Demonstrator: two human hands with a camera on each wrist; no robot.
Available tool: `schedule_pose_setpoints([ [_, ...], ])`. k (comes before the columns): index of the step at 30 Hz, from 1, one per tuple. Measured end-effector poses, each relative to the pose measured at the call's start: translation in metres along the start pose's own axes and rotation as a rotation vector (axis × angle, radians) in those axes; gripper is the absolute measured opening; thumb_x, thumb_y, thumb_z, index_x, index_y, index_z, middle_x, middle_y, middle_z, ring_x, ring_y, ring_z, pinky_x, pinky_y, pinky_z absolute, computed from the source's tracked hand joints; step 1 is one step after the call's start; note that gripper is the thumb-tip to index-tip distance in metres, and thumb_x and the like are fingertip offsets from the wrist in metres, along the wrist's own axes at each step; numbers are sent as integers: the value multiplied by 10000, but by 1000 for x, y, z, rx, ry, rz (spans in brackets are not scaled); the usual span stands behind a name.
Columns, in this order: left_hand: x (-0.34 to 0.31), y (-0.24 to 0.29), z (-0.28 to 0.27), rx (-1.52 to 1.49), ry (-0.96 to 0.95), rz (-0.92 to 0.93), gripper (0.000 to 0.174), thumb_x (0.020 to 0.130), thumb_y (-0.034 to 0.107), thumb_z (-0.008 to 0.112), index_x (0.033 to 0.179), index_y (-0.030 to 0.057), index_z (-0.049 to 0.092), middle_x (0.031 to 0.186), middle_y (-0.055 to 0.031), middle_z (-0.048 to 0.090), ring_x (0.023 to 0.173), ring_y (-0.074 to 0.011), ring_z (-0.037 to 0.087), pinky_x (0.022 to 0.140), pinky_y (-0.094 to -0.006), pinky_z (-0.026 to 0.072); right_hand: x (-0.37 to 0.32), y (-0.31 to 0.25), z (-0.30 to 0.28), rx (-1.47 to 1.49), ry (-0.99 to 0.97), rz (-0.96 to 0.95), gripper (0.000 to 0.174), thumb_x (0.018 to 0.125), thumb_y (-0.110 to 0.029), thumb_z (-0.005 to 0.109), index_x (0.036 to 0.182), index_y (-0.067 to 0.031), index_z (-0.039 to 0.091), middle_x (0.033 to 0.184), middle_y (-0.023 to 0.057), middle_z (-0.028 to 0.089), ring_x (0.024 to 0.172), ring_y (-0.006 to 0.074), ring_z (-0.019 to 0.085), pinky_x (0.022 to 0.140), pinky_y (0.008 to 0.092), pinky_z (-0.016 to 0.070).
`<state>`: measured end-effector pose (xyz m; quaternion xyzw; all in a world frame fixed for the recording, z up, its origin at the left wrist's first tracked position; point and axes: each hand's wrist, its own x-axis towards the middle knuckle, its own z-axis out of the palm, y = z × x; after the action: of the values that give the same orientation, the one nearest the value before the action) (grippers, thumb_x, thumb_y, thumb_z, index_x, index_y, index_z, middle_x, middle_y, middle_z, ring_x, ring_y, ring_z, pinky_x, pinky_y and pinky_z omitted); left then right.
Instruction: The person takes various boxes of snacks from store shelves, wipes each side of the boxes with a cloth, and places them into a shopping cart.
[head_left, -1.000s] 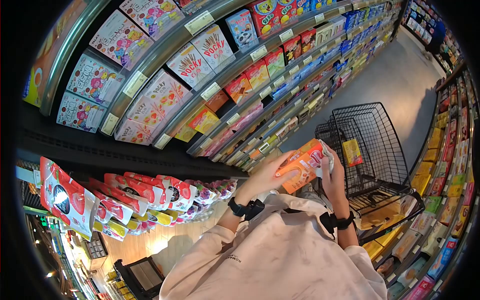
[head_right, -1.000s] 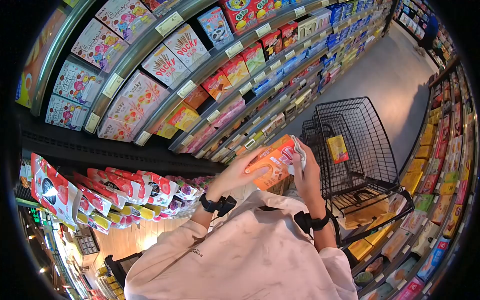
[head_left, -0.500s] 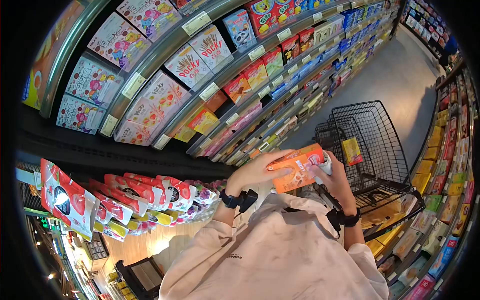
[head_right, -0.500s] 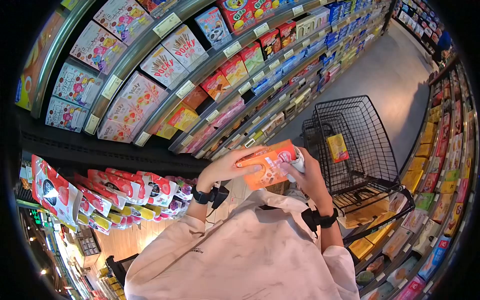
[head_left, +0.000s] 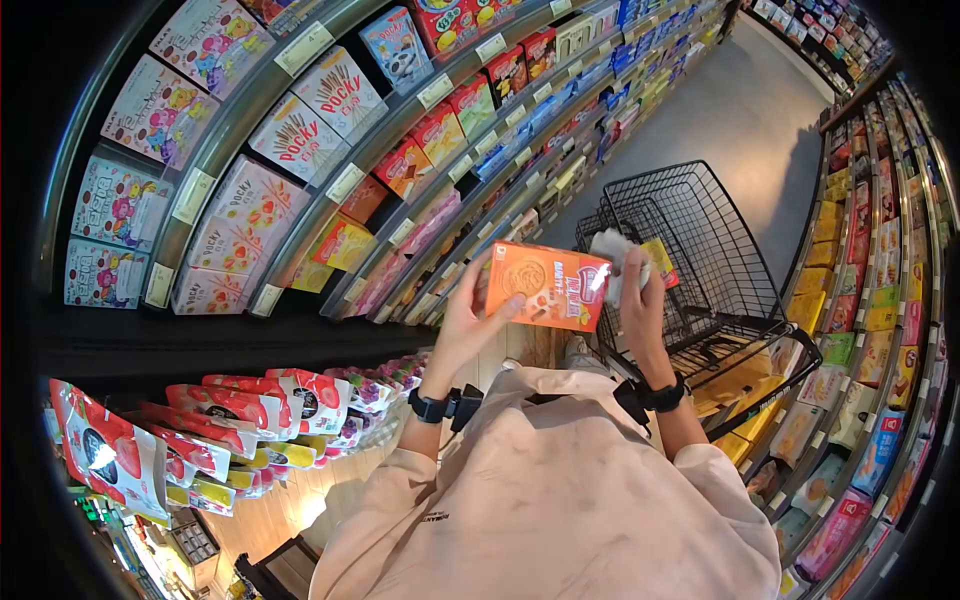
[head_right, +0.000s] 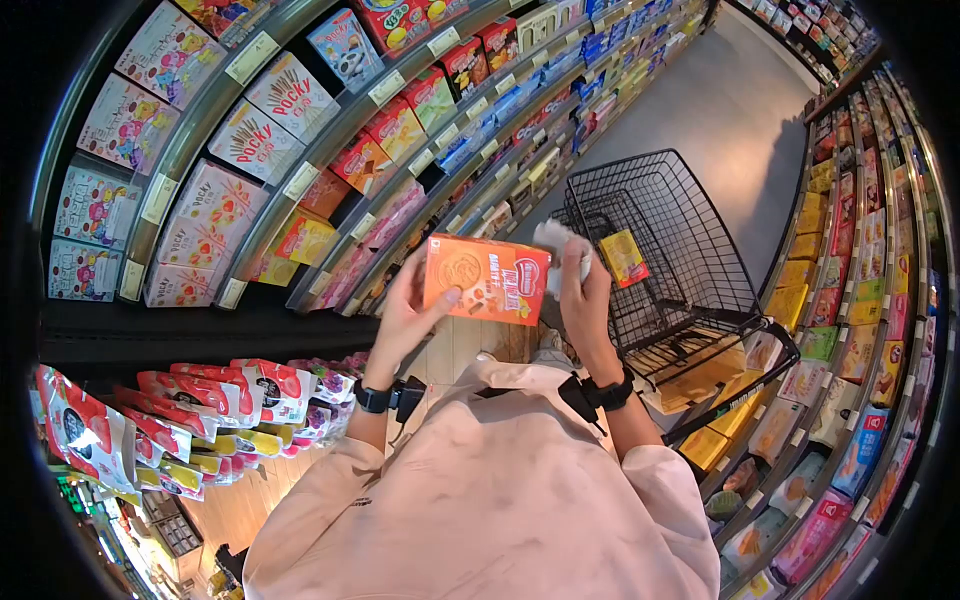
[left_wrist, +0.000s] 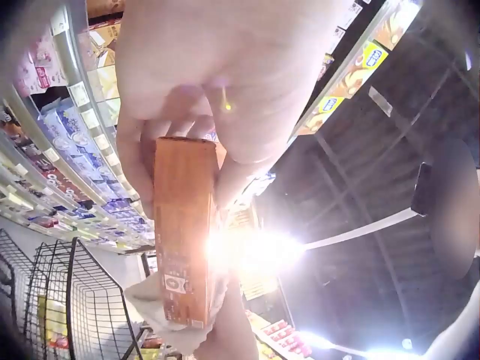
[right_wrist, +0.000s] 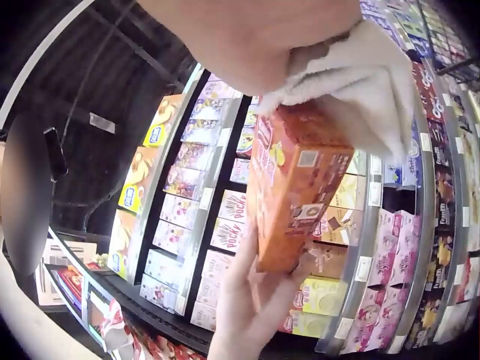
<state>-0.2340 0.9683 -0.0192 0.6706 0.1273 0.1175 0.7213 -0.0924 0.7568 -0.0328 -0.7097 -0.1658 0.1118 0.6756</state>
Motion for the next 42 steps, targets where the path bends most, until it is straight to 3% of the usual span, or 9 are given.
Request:
schedule_pose_setpoints([
  [5,-2,7,1,112,-8,1,734,936,111,737,1545,6,341,1464,-129,504,1329,-193,506,1111,-338,416,6,0,9,19,-209,-233,298,1069,-201,525,1216,23,656,1142,148,719,999,205,693,838,312,540],
  [10,3,17,12,221,-38,21,707,934,157,738,1535,17,393,1460,-139,520,1312,-194,520,1097,-332,419,0,1,13,-350,-357,-188,327,1041,-231,568,1220,33,643,1113,225,689,950,353,699,843,364,544],
  [17,8,7,25,505,-236,114,792,781,130,858,1485,100,497,1317,-130,637,1148,-191,626,995,-329,482,-7,-16,22,-244,-341,-194,396,965,-220,688,1266,12,577,1068,217,682,980,341,687,876,378,525],
  [18,11,19,27,480,-237,-79,829,756,120,884,1480,84,482,1186,-101,687,1047,-157,647,945,-310,497,-4,-13,19,-235,-346,-201,414,930,-204,735,1245,9,572,1032,210,681,952,345,687,860,376,527],
  [21,11,9,29,294,-50,-41,880,762,132,890,1510,80,431,1082,-78,692,982,-131,641,913,-295,498,0,-7,10,-93,-322,-57,341,928,-155,736,1189,10,590,1008,135,705,894,170,669,804,312,521],
  [27,6,-9,47,496,42,53,907,794,141,876,1535,72,358,1088,-83,676,996,-136,643,919,-301,496,6,22,4,201,95,101,241,1052,-232,584,1159,-18,611,994,11,645,859,62,567,760,230,477],
  [31,5,0,41,160,-40,-118,818,824,109,848,1489,42,377,1234,-130,621,1156,-140,598,967,-299,489,12,6,9,181,58,-33,297,1067,-270,556,1220,-19,595,1011,-17,604,841,40,527,723,195,443],
  [33,7,-3,35,-7,48,75,780,841,80,830,1483,48,386,1257,-114,616,1205,-147,586,1019,-307,478,11,6,2,194,-17,18,294,1047,-234,587,1239,-11,582,1052,0,625,876,59,553,755,214,468],
  [42,11,24,-24,196,-171,47,554,838,103,829,1342,55,605,1331,-104,634,1187,-155,611,1031,-314,482,8,-3,-3,66,-485,89,313,932,-96,685,1203,21,584,993,21,655,885,71,555,819,247,482],
])
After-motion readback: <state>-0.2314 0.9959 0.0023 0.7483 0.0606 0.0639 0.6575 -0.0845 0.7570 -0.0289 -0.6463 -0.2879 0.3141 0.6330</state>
